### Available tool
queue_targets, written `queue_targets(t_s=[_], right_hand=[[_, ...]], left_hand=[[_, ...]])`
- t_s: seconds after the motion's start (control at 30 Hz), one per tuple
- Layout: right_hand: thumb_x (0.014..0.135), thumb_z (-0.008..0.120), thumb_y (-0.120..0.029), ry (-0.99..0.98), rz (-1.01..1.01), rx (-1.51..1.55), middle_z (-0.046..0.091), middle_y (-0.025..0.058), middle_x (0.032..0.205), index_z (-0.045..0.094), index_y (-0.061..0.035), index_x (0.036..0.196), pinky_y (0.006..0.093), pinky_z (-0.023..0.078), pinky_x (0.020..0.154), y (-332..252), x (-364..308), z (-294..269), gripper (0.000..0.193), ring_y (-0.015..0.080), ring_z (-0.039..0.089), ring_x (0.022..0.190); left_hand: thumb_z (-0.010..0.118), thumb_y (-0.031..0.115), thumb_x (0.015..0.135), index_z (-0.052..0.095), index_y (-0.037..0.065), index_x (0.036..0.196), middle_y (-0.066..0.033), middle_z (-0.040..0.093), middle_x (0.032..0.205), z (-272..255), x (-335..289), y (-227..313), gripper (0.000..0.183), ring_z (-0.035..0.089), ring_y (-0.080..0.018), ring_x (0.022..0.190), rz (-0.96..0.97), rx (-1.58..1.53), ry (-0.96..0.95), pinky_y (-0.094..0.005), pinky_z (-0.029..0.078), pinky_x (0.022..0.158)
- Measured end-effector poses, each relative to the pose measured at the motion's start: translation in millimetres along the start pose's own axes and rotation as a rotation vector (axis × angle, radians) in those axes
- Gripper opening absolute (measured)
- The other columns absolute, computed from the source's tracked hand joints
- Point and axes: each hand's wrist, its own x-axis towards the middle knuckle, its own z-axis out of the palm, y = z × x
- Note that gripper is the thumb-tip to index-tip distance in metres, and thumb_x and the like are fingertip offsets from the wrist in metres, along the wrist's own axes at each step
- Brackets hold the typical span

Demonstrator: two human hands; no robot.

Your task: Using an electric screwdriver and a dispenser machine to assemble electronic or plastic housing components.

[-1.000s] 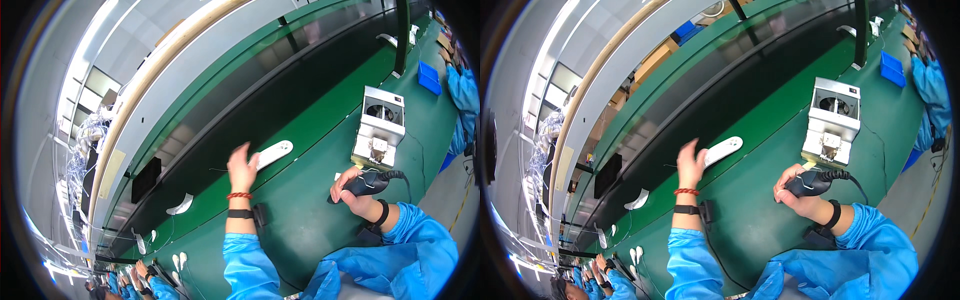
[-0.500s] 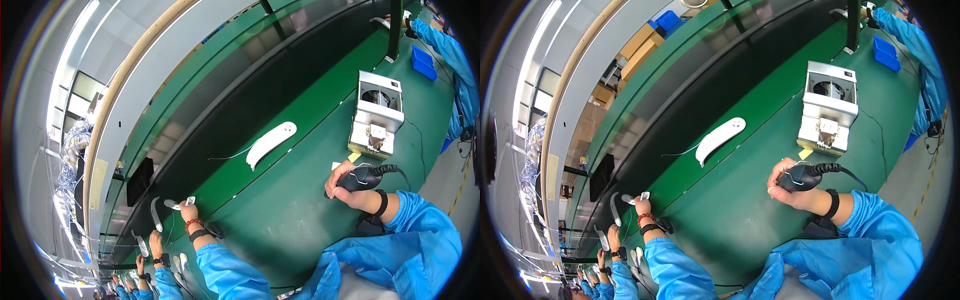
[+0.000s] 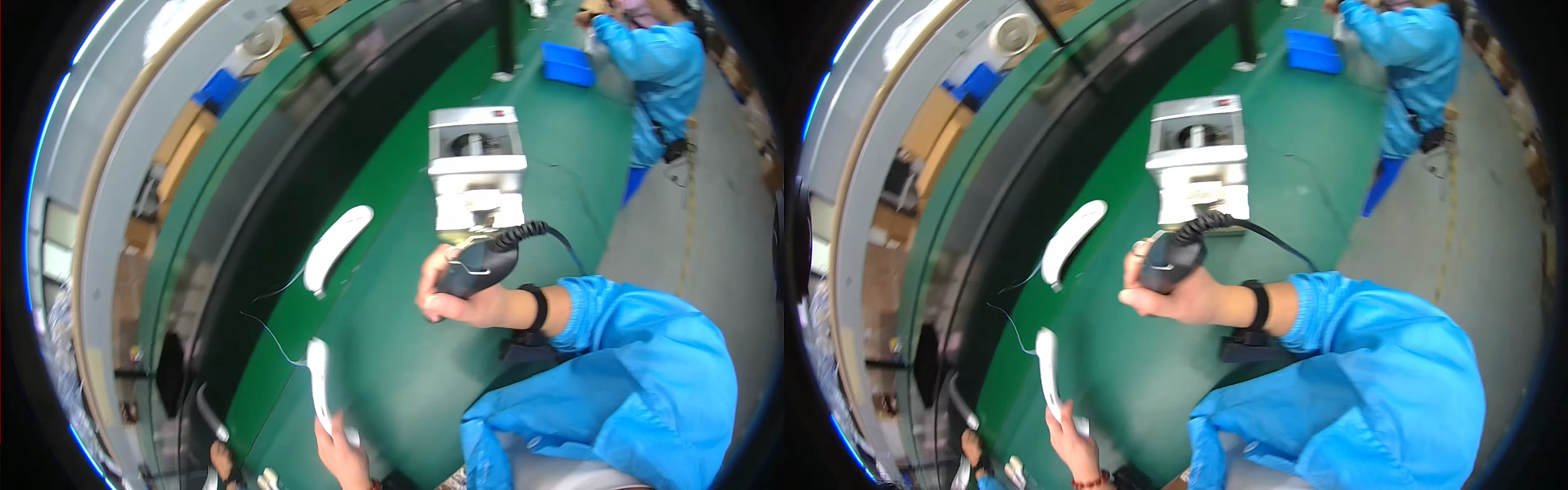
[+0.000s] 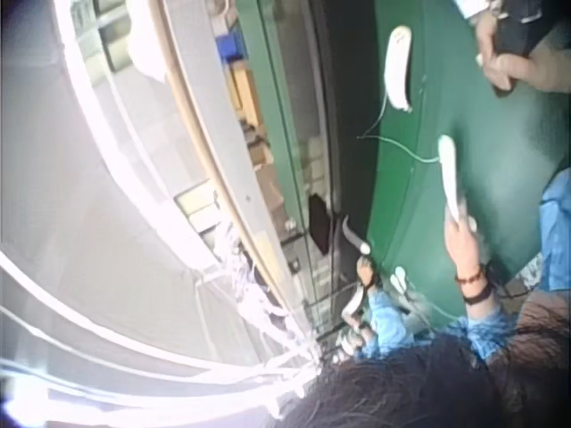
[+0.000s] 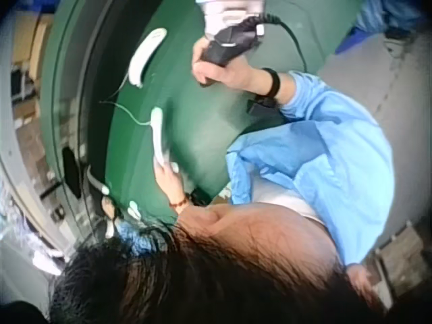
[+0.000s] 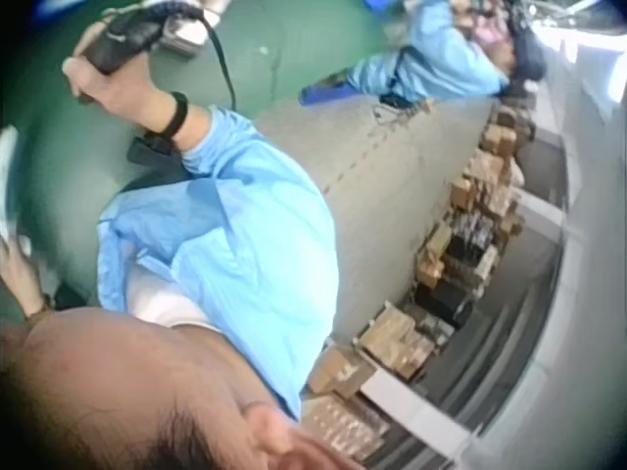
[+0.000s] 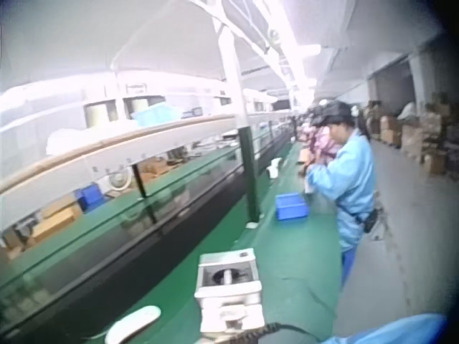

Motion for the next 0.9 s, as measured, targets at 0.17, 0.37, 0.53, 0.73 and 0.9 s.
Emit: queue_targets(t_s=[0.17, 0.37, 0.53, 0.73, 0.9], right_hand=[[0.097, 0.061, -0.022, 0.087, -0.375, 0.197, 0.052, 0.0060, 0.067, 0.045, -0.0074, 0.100, 0.0341, 0.046, 0.057, -45, 9, -25, 0.022, 0.0165, 0.053, 0.056], [0.098, 0.055, -0.017, 0.175, -0.506, -0.052, 0.053, 0.0059, 0.069, 0.044, -0.0068, 0.100, 0.0342, 0.046, 0.060, -85, 16, -69, 0.015, 0.0165, 0.053, 0.058], [0.095, 0.056, -0.007, 0.144, -0.472, -0.237, 0.054, 0.0072, 0.070, 0.043, -0.0043, 0.100, 0.0336, 0.048, 0.061, -88, 18, -74, 0.014, 0.0165, 0.055, 0.061], [0.090, 0.059, 0.001, 0.220, -0.380, -0.489, 0.057, 0.0074, 0.071, 0.048, -0.0022, 0.088, 0.0284, 0.048, 0.056, -79, 30, -67, 0.011, 0.0124, 0.059, 0.061], [0.086, 0.071, -0.007, 0.301, -0.253, -0.385, 0.054, -0.0025, 0.074, 0.056, -0.0054, 0.088, 0.0259, 0.042, 0.060, -77, 32, -64, 0.015, 0.0055, 0.049, 0.067]], left_hand=[[0.057, -0.006, 0.076, 0.057, 0.013, 0.136, -0.0239, 0.053, 0.135, -44, -3, 62, 0.063, 0.051, -0.0427, 0.123, 0.228, -0.104, -0.389, -0.0442, 0.043, 0.103], [0.054, 0.006, 0.083, 0.069, 0.007, 0.110, -0.0197, 0.058, 0.133, -40, 12, 61, 0.031, 0.056, -0.0423, 0.118, 0.375, -0.366, -0.415, -0.0449, 0.044, 0.101], [0.064, 0.012, 0.090, 0.056, 0.001, 0.121, -0.0249, 0.054, 0.118, -29, 31, 125, 0.034, 0.055, -0.0424, 0.106, -0.064, -0.530, -0.229, -0.0448, 0.047, 0.091], [0.078, 0.029, 0.082, 0.049, 0.005, 0.136, -0.0223, 0.051, 0.118, -27, 69, 180, 0.066, 0.055, -0.0419, 0.102, -0.057, -0.196, -0.146, -0.0463, 0.046, 0.090], [0.069, 0.010, 0.082, 0.043, 0.013, 0.145, -0.0173, 0.056, 0.113, 3, 59, 182, 0.069, 0.057, -0.0374, 0.099, -0.084, -0.120, -0.191, -0.0477, 0.046, 0.083]])
